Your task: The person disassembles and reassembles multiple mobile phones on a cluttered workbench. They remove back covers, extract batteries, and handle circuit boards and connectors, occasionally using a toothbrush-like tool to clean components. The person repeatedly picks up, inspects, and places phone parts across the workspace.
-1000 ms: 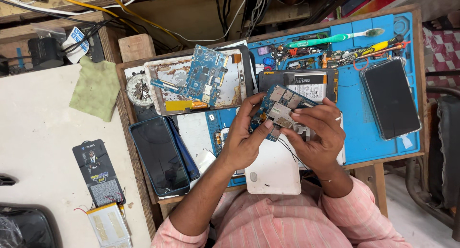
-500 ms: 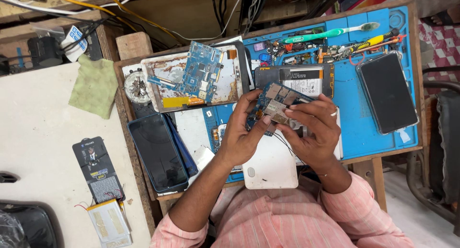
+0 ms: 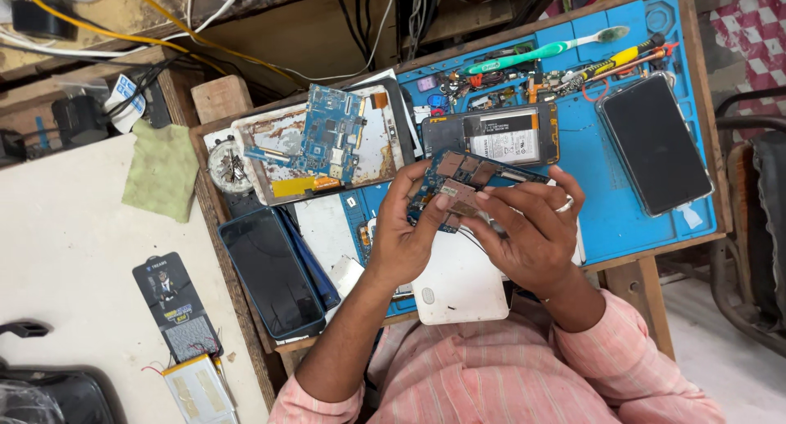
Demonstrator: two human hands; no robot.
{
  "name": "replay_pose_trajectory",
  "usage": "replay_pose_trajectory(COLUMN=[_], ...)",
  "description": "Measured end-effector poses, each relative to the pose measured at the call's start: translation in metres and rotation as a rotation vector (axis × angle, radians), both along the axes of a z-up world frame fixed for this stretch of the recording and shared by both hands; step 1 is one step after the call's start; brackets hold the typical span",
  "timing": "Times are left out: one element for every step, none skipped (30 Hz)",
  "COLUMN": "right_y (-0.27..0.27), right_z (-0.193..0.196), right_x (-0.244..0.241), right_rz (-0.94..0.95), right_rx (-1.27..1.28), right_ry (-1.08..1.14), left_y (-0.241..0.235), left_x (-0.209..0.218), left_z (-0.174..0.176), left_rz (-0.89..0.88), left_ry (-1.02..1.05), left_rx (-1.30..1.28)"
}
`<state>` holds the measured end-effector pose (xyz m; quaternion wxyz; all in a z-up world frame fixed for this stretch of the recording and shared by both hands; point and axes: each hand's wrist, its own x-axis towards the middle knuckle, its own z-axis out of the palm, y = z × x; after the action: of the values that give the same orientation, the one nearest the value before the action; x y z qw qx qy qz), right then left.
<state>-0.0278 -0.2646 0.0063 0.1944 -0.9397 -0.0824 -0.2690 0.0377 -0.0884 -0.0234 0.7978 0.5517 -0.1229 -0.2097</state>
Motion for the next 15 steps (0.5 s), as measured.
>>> replay_pose_trajectory(right_y=[-0.0004, -0.0009, -0.0017, -0.0023, -0.0035, -0.0039, -0.0038, -0.0037, -0.0035, -0.0035, -0.0034, -0.0033, -0.0036, -0.0039, -0.0043], right_z=[0.0, -0.0005, -0.001, -0.0015, -0.0017, -0.0018, -0.0022, -0.0024, -0.0024, -0.0022, -0.0022, -0.0021, -0.0019, -0.0016, -0.0012], right_x=[-0.0004, -0.0004, -0.0001, -0.0001, 0.0001, 0.0, 0.0003, 0.0006, 0.0008, 0.0008, 0.0007, 0.0006, 0.0007, 0.0007, 0.0007], right_rz=[0.008, 0.015, 0.025, 0.028, 0.034, 0.039, 0.038, 0.036, 0.035, 0.037, 0.039, 0.042, 0.05, 0.059, 0.067], right_rx=[0.011, 0.023, 0.033, 0.047, 0.06, 0.074, 0.085, 0.096, 0.108, 0.116, 0.124, 0.132, 0.141, 0.15, 0.158], right_ry=[-0.004, -0.007, -0.011, -0.003, 0.005, 0.013, 0.013, 0.012, 0.013, 0.014, 0.016, 0.018, 0.029, 0.041, 0.053], left_y=[-0.0006, -0.0008, -0.001, -0.0009, -0.001, -0.0009, -0.0008, -0.0005, -0.0002, 0.0, 0.0003, 0.0003, 0.0002, 0.0003, -0.0003], left_x=[-0.0007, -0.0012, -0.0016, -0.0018, -0.002, -0.0022, -0.0019, -0.0016, -0.0015, -0.0015, -0.0016, -0.0017, -0.0019, -0.0021, -0.0026], left_z=[-0.0001, -0.0004, -0.0007, -0.001, -0.0011, -0.001, -0.001, -0.0009, -0.0007, -0.0006, -0.0006, -0.0007, -0.0007, -0.0007, -0.0007], left_rz=[-0.006, -0.01, -0.012, -0.014, -0.014, -0.013, -0.011, -0.006, 0.0, 0.006, 0.011, 0.016, 0.02, 0.032, 0.044], left_ry=[0.043, 0.041, 0.038, 0.035, 0.043, 0.051, 0.057, 0.012, -0.033, -0.077, -0.084, -0.091, -0.098, -0.122, -0.146], left_rx=[-0.023, -0.026, -0.031, -0.035, -0.033, -0.031, -0.029, 0.004, 0.038, 0.072, 0.076, 0.08, 0.085, 0.093, 0.1])
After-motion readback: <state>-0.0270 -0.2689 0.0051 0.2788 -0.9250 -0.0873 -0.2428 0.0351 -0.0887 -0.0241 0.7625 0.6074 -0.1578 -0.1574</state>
